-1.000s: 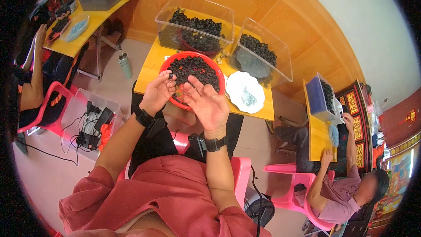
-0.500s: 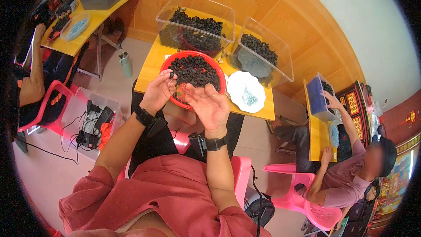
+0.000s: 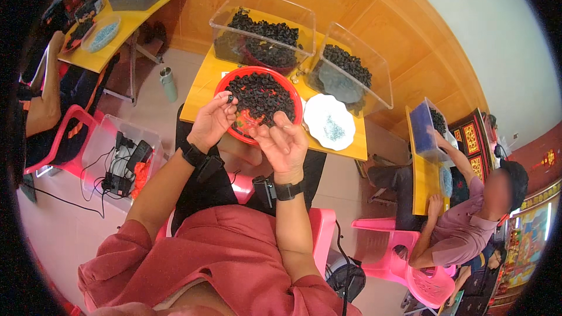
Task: Sorting small black industrial components by hand from a red bowl into clear storage containers.
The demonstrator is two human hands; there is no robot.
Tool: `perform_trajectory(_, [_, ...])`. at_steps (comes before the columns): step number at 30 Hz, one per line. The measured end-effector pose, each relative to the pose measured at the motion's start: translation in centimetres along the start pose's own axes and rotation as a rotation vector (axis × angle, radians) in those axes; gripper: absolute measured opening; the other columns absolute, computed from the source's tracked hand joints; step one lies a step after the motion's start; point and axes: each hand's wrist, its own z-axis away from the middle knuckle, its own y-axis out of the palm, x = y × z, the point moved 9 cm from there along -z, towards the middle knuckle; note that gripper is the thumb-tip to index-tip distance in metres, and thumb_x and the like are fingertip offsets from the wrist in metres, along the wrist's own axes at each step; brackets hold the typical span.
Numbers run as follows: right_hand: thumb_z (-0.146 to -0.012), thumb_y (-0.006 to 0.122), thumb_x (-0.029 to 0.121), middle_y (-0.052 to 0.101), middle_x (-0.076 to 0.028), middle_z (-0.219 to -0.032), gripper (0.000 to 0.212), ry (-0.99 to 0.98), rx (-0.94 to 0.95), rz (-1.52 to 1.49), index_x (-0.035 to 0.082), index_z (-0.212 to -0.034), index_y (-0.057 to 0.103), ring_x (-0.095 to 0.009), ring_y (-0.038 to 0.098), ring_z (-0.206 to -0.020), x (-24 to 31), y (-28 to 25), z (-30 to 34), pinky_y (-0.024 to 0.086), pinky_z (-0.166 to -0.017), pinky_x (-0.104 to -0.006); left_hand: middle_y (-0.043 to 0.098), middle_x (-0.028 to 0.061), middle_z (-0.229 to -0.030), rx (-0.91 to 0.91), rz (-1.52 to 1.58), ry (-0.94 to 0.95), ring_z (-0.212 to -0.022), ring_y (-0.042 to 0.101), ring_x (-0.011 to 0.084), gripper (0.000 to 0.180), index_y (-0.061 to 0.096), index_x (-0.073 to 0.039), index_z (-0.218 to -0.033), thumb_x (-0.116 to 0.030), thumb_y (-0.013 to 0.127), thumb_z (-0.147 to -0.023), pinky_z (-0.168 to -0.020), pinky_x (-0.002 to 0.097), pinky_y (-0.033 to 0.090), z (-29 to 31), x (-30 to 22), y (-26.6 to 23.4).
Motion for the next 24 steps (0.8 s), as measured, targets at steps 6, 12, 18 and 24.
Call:
perform_trajectory(6, [-0.082, 0.047, 0.015, 0.035, 0.002, -0.04, 0.007, 0.019, -0.025, -0.05, 0.013, -0.078, 0.042, -0.023, 0.057, -0.077, -0.13, -0.13, 0.01, 0.039, -0.095, -0.0455, 0.061, 0.0078, -0.094, -0.01, -0.01, 0.0, -0.075, 0.055, 0.0122, 0.015, 0.052, -0.008, -0.106, -0.008, 0.052, -0.09, -0.07, 0.0233, 0.048, 0.05, -0.06, 0.04])
perform_trajectory(12, [-0.082, 0.047, 0.015, 0.033, 0.003, -0.04, 0.006, 0.011, -0.074, -0.03, 0.013, -0.078, 0.042, -0.022, 0.054, -0.073, -0.23, -0.12, 0.05, 0.04, -0.093, -0.043, 0.061, 0.0075, -0.094, -0.007, -0.009, -0.003, -0.075, 0.056, 0.0121, 0.015, 0.052, -0.007, -0.105, -0.008, 0.052, -0.091, -0.07, 0.0231, 0.049, 0.03, -0.02, -0.02])
perform_trajectory(18, [-0.083, 0.046, 0.017, 0.03, 0.006, -0.038, 0.004, -0.022, -0.08, 0.032, 0.013, -0.082, 0.048, -0.011, 0.039, -0.058, 0.16, -0.38, -0.08, 0.035, -0.081, -0.0356, 0.062, 0.0073, -0.094, -0.004, -0.001, 0.004, -0.075, 0.056, 0.012, 0.014, 0.052, -0.007, -0.105, -0.008, 0.052, -0.091, -0.07, 0.0232, 0.049, 0.08, -0.04, 0.2])
perform_trajectory(24, [-0.084, 0.045, 0.016, 0.029, 0.007, -0.038, 0.007, -0.075, -0.172, 0.056, 0.013, -0.082, 0.05, -0.008, 0.034, -0.054, 0.59, -0.6, -0.07, 0.033, -0.076, -0.0317, 0.062, 0.0071, -0.093, -0.007, -0.006, 0.005, -0.075, 0.056, 0.0118, 0.013, 0.053, -0.008, -0.103, -0.009, 0.053, -0.091, -0.07, 0.0238, 0.048, 0.05, -0.07, 0.12])
